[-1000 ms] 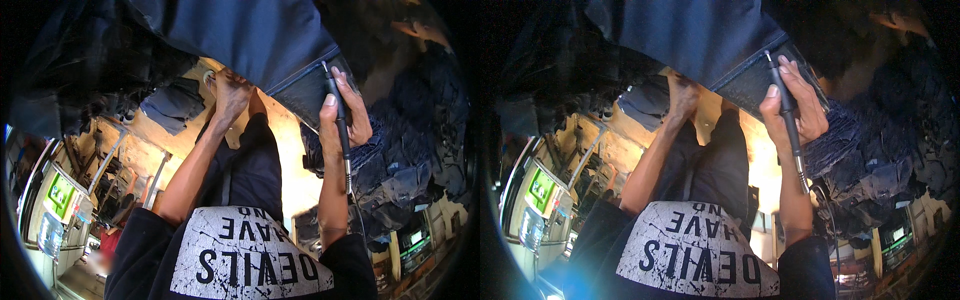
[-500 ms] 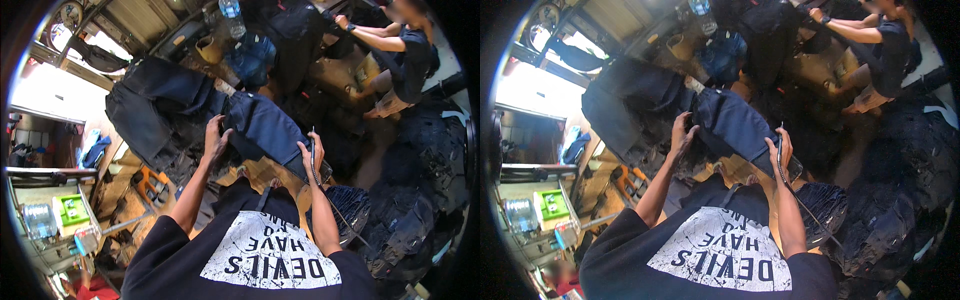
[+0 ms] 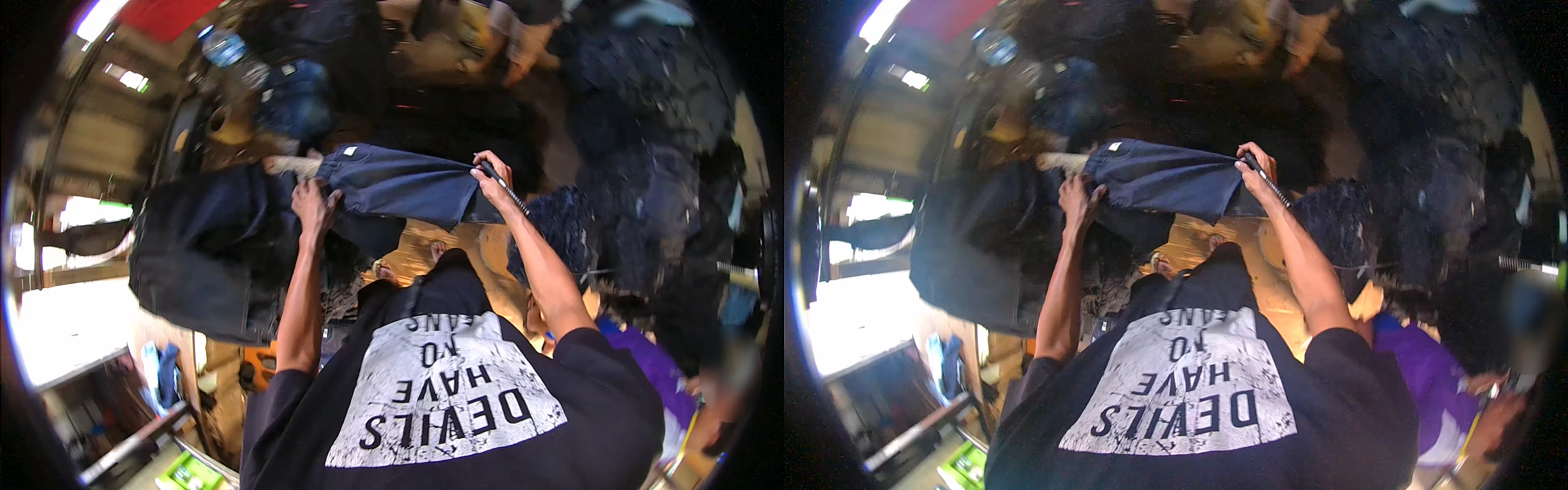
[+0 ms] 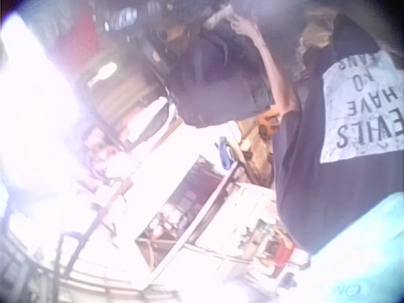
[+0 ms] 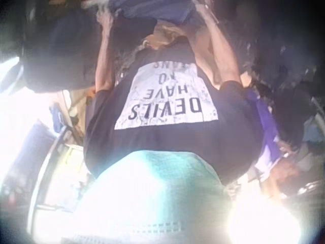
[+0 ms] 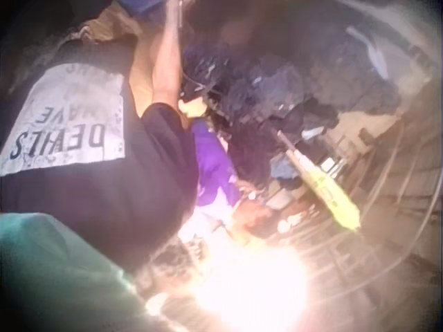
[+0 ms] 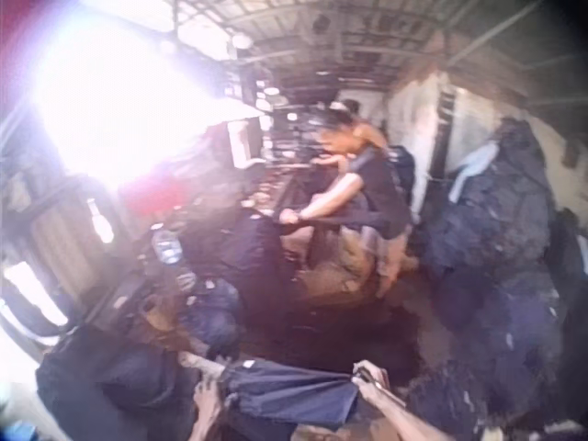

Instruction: The person uses a handheld electric seam ripper to remove stitches from the seams and pockets of dark denim jeans. They repeatedly pick up jeans from a pile, position the tool along seams, and remove threads before placing the jeans back down.

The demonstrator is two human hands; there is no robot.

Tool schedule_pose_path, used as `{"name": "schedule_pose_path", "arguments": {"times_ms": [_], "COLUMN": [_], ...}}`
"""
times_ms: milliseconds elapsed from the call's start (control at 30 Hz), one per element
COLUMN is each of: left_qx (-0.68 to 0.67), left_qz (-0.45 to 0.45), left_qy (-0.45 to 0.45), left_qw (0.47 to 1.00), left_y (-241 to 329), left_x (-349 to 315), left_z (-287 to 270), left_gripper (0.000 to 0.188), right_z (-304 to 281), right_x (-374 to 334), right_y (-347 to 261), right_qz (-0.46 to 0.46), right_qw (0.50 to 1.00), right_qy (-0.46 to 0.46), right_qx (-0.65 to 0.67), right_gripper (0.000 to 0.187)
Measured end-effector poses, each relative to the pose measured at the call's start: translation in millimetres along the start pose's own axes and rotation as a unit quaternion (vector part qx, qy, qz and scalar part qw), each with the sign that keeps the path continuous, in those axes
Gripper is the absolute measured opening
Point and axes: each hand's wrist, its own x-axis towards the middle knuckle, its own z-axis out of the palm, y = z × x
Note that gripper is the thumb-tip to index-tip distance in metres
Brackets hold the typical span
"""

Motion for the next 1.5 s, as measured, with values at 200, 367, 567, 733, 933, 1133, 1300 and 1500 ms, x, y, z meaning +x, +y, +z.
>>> {"name": "schedule_pose_path", "arguments": {"times_ms": [200, 367, 567, 733, 933, 1133, 1300, 1500], "left_qx": [0.049, 0.078, -0.044, -0.226, 0.09, 0.158, -0.004, -0.117], "left_qz": [-0.049, 0.04, -0.016, -0.082, -0.086, -0.079, -0.166, -0.138], "left_qy": [0.074, -0.006, 0.008, 0.096, 0.122, 0.233, 0.107, 0.076], "left_qw": [0.995, 0.996, 0.999, 0.966, 0.985, 0.956, 0.98, 0.981], "left_y": [56.8, 109.6, 264.5, 278.5, 74.3, 68.0, 118.4, 88.8], "left_x": [-30.6, -22.0, -60.1, -20.0, 65.0, 49.4, -38.2, -30.6], "left_z": [19.2, 5.0, 111.2, 131.5, 62.3, 20.6, 21.5, 21.2], "left_gripper": [0.073, 0.067, 0.065, 0.058, 0.059, 0.07, 0.067, 0.06], "right_z": [-58.2, -87.2, -181.3, -143.8, -1.1, 71.9, 76.8, 78.5], "right_x": [-15.4, -23.6, 73.7, 168.6, 39.0, -14.9, -20.0, -16.8], "right_y": [42.9, 86.5, 132.2, 65.6, -16.3, -17.7, -15.3, -48.7], "right_qz": [0.05, -0.056, -0.073, -0.262, -0.361, -0.34, -0.234, -0.141], "right_qw": [0.996, 0.995, 0.968, 0.927, 0.922, 0.924, 0.956, 0.971], "right_qy": [-0.017, 0.049, 0.217, 0.246, -0.104, -0.169, -0.171, -0.142], "right_qx": [0.067, 0.069, -0.102, -0.11, 0.093, 0.054, 0.041, 0.13], "right_gripper": [0.027, 0.024, 0.016, 0.025, 0.034, 0.036, 0.034, 0.017]}}
